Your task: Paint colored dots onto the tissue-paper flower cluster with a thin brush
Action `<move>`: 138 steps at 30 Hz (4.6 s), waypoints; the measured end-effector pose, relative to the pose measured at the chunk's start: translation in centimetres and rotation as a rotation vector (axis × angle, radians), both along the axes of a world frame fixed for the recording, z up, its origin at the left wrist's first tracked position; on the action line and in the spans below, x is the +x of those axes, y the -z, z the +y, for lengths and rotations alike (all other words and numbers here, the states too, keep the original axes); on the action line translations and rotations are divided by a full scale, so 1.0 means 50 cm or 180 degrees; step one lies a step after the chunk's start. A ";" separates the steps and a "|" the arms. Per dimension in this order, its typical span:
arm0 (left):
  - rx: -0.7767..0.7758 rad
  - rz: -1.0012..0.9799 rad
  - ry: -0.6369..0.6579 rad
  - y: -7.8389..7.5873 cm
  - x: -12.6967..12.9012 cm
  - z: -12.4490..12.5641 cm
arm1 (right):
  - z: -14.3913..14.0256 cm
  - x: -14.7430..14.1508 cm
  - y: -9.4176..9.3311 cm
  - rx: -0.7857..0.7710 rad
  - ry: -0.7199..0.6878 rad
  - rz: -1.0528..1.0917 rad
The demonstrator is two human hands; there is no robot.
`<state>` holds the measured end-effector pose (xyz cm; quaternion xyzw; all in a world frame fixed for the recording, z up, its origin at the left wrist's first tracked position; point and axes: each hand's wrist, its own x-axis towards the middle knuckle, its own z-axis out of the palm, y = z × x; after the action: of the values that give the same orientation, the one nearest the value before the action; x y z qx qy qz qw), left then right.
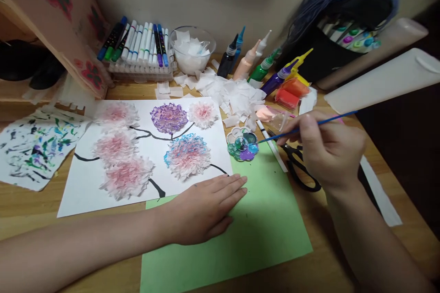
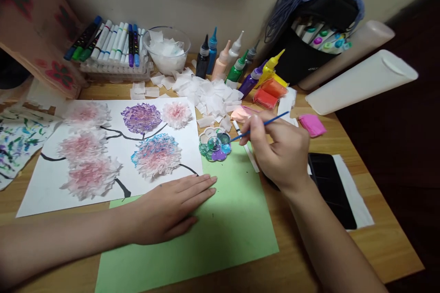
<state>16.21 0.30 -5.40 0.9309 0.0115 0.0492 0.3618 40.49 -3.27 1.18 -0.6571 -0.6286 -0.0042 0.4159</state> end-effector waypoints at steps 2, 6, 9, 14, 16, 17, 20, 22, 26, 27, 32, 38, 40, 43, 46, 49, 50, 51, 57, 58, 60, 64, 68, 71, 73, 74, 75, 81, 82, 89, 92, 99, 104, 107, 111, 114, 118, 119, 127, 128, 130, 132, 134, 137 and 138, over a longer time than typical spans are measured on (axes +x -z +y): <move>0.0013 -0.0013 -0.0005 0.000 0.001 0.000 | 0.001 0.003 0.001 -0.0025 -0.0107 -0.0357; 0.0100 0.0011 0.0023 0.000 0.002 0.000 | 0.007 -0.002 -0.002 -0.0129 -0.0251 -0.0624; 0.0185 0.0094 0.0052 -0.001 0.001 0.001 | 0.009 -0.003 -0.005 -0.0126 -0.0189 -0.0631; 0.0227 0.0100 0.0039 -0.001 0.001 0.001 | 0.010 0.003 0.003 -0.0123 -0.0165 -0.0694; 0.0221 0.0087 0.0038 -0.001 0.002 0.001 | 0.012 0.005 0.008 -0.0125 -0.0169 -0.0754; 0.0216 0.0090 0.0042 0.000 0.002 0.001 | 0.014 0.006 0.011 -0.0118 -0.0169 -0.0793; 0.0219 0.0101 0.0044 0.000 0.003 0.001 | 0.016 0.007 0.014 -0.0090 -0.0150 -0.0835; 0.0230 0.0107 0.0039 -0.001 0.003 0.001 | 0.017 0.007 0.013 -0.0104 -0.0152 -0.0780; 0.0251 0.0100 0.0054 -0.002 0.004 0.002 | 0.011 0.007 0.004 -0.0011 -0.0212 -0.0647; 0.0262 0.0104 0.0060 -0.002 0.004 0.002 | 0.009 0.007 0.001 0.0051 -0.0214 -0.0606; 0.0255 0.0134 0.0066 -0.003 0.002 0.001 | -0.007 -0.013 -0.009 0.0540 -0.0113 0.0011; 0.0182 0.0074 0.0050 0.000 0.002 -0.001 | -0.011 -0.055 0.006 0.0286 -0.0435 0.0897; 0.0145 0.0047 0.0046 0.001 0.003 -0.001 | -0.009 -0.063 0.017 0.0070 -0.0559 0.0978; 0.0089 0.0015 0.0028 0.001 0.003 0.000 | -0.009 -0.070 0.032 -0.0091 -0.0666 0.1016; 0.0035 0.0000 0.0027 -0.001 0.002 0.001 | -0.007 -0.073 0.039 -0.0124 -0.0736 0.0942; 0.0031 0.0009 0.0047 -0.001 0.001 0.001 | -0.005 -0.071 0.042 -0.0150 -0.0790 0.0818; 0.0032 0.0011 0.0049 -0.001 0.001 0.001 | -0.005 -0.071 0.043 -0.0160 -0.0815 0.0778; 0.0029 0.0011 0.0051 -0.001 0.001 0.001 | -0.005 -0.070 0.043 -0.0167 -0.0822 0.0756; -0.0066 -0.0041 0.0034 0.002 -0.001 0.000 | -0.009 -0.071 0.044 -0.0056 -0.0690 0.0916; -0.0070 -0.0053 0.0029 0.003 -0.001 -0.001 | -0.009 -0.071 0.044 -0.0075 -0.0729 0.0910; -0.0051 -0.0047 0.0021 0.003 0.000 -0.001 | -0.008 -0.070 0.045 -0.0172 -0.0821 0.0846; -0.0026 -0.0025 0.0027 0.002 0.001 -0.001 | -0.008 -0.069 0.046 -0.0102 -0.0740 0.0961; 0.0005 -0.0035 0.0028 0.002 0.001 0.000 | -0.009 -0.074 0.045 0.0211 -0.0475 0.1266; 0.0025 -0.0029 0.0041 0.003 0.000 0.000 | -0.009 -0.077 0.047 0.0015 -0.0562 0.1015; 0.0027 -0.0036 0.0036 0.003 0.000 0.000 | -0.010 -0.077 0.048 -0.0106 -0.0710 0.0806; 0.0022 -0.0044 0.0031 0.002 -0.001 0.000 | -0.010 -0.076 0.048 -0.0122 -0.0774 0.0751; 0.0010 -0.0052 0.0026 0.002 -0.001 0.000 | -0.010 -0.076 0.048 -0.0113 -0.0814 0.0735; -0.0028 -0.0046 0.0018 0.002 -0.001 -0.001 | -0.012 -0.075 0.047 -0.0003 -0.0652 0.0808; -0.0034 -0.0053 0.0017 0.002 -0.001 -0.001 | -0.011 -0.075 0.047 -0.0033 -0.0681 0.0744; 0.0027 -0.0037 0.0029 0.002 -0.001 -0.001 | -0.011 -0.074 0.046 0.0003 -0.0862 0.0615; 0.0067 -0.0020 0.0039 0.001 0.000 0.000 | -0.010 -0.075 0.046 0.0006 -0.0950 0.0580; 0.0039 -0.0058 0.0031 0.001 0.000 0.001 | -0.012 -0.074 0.045 0.0016 -0.0929 0.0588; -0.0009 -0.0081 0.0010 0.001 -0.001 0.000 | -0.007 -0.076 0.047 -0.0020 -0.1042 0.0430; -0.0062 -0.0098 -0.0002 0.001 0.000 0.000 | -0.006 -0.075 0.046 -0.0012 -0.0940 0.0403; -0.0059 -0.0080 -0.0003 0.001 0.001 0.001 | -0.011 -0.074 0.044 0.0015 -0.0966 0.0521; -0.0015 -0.0074 0.0017 0.001 0.001 0.001 | -0.012 -0.076 0.047 -0.0028 -0.1096 0.0513; -0.0018 -0.0056 0.0013 -0.001 0.000 0.000 | -0.007 -0.078 0.050 0.0029 -0.1008 0.0455; -0.0038 -0.0053 0.0005 -0.001 0.000 0.001 | -0.007 -0.077 0.049 0.0042 -0.0951 0.0463; -0.0055 -0.0019 0.0016 -0.002 -0.001 0.002 | -0.008 -0.059 0.018 0.0387 -0.0252 0.0674; -0.0033 -0.0004 0.0021 -0.002 -0.001 0.001 | -0.007 -0.052 0.013 0.0369 -0.0137 0.0685; 0.0033 0.0027 0.0033 -0.001 -0.001 0.001 | -0.005 -0.035 0.006 0.0297 0.0016 0.0626; 0.0110 0.0048 0.0043 0.000 0.000 0.001 | -0.002 -0.018 0.004 0.0239 0.0039 0.0416; 0.0167 0.0059 0.0038 0.000 0.000 0.001 | 0.003 -0.006 0.007 0.0158 -0.0036 0.0090; 0.0202 0.0092 0.0034 -0.001 0.001 0.000 | 0.012 0.000 0.013 0.0074 -0.0250 -0.0354; 0.0204 0.0103 0.0038 -0.001 0.001 0.000 | 0.014 0.000 0.014 0.0060 -0.0304 -0.0445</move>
<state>16.24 0.30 -5.33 0.9427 0.0102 0.0323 0.3318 40.49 -2.56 0.50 -0.6206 -0.6867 -0.0362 0.3769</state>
